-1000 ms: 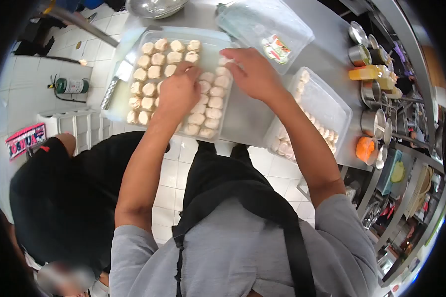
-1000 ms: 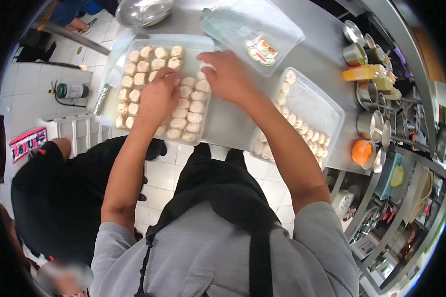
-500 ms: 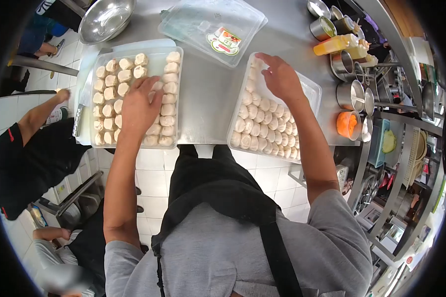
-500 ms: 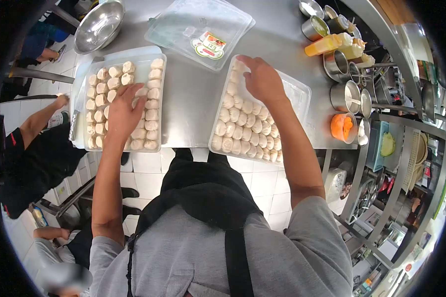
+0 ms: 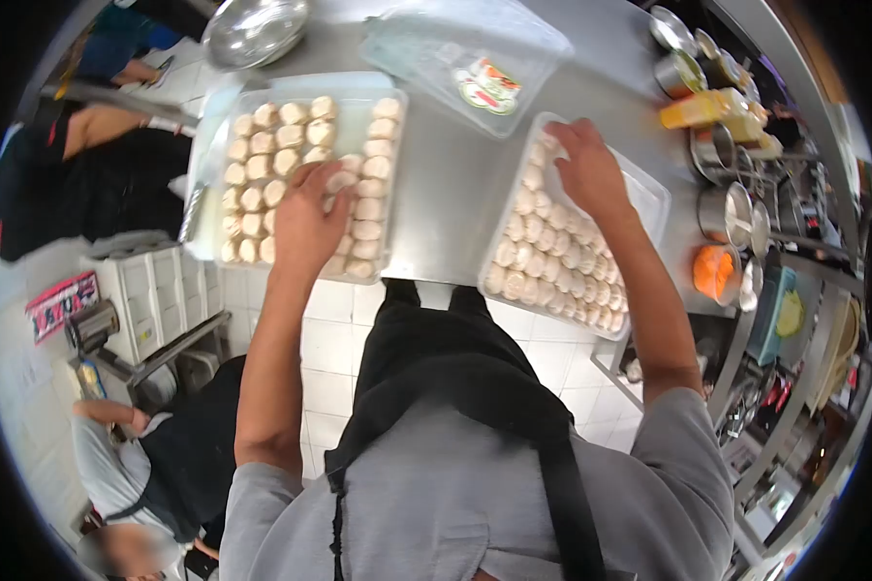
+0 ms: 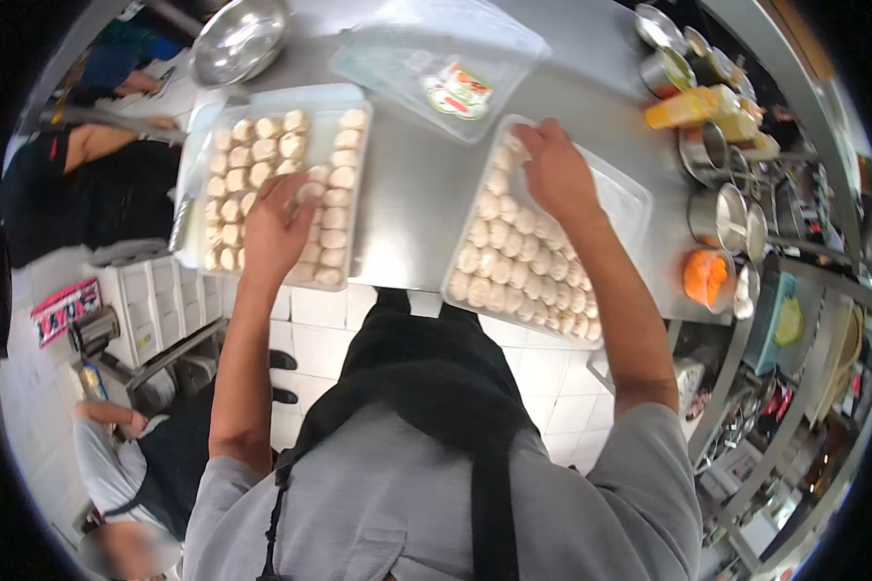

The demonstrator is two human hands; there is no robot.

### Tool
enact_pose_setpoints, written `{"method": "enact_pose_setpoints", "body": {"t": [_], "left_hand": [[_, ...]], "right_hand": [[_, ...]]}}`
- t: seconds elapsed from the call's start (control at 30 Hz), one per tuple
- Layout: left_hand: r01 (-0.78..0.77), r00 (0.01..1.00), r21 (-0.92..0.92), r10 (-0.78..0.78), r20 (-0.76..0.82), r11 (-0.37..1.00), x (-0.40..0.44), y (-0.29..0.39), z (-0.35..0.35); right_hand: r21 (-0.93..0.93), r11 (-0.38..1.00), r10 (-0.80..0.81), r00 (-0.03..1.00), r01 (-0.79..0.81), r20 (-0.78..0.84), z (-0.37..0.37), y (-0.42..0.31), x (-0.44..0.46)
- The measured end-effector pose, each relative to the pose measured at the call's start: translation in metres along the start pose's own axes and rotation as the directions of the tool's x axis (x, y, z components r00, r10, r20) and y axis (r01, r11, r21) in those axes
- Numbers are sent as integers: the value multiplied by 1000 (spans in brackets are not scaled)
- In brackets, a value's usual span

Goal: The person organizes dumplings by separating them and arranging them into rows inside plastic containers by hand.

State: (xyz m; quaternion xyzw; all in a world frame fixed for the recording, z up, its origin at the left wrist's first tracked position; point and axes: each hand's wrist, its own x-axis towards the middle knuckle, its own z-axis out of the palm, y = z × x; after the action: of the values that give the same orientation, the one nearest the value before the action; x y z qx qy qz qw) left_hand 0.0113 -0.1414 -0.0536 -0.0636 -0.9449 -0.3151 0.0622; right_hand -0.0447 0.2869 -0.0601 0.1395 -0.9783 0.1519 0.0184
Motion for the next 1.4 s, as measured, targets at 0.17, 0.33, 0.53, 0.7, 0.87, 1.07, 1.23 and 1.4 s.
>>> {"method": "enact_pose_setpoints", "body": {"t": [0.17, 0.33, 0.53, 0.7, 0.87, 1.07, 1.23, 1.4], "left_hand": [[150, 986, 41, -153, 60, 988, 12, 5, -4], [114, 988, 127, -126, 91, 985, 20, -5, 7], [177, 984, -34, -178, -26, 984, 19, -9, -7], [288, 958, -89, -287, 28, 953, 14, -9, -24], [292, 954, -149, -299, -28, 945, 1, -16, -36], [221, 969, -173, -236, -70, 960, 14, -19, -31], [146, 981, 61, -153, 117, 987, 49, -19, -3], [92, 984, 106, -107, 143, 990, 57, -13, 4]], "right_hand": [[-102, 991, 89, 996, -88, 0, -7, -1, 2], [521, 750, 426, 900, -406, 88, -22, 12, -12], [846, 301, 182, 898, -440, 402, -10, -103, 36], [531, 846, -113, 991, 60, 69, 47, -210, 99], [44, 944, -329, 934, 326, 138, 81, -237, 130], [107, 932, -362, 910, 347, 203, 77, -231, 128], [272, 884, -406, 913, 381, 38, 71, -199, 133], [294, 937, -151, 977, 190, -151, -20, -138, 103]]}}
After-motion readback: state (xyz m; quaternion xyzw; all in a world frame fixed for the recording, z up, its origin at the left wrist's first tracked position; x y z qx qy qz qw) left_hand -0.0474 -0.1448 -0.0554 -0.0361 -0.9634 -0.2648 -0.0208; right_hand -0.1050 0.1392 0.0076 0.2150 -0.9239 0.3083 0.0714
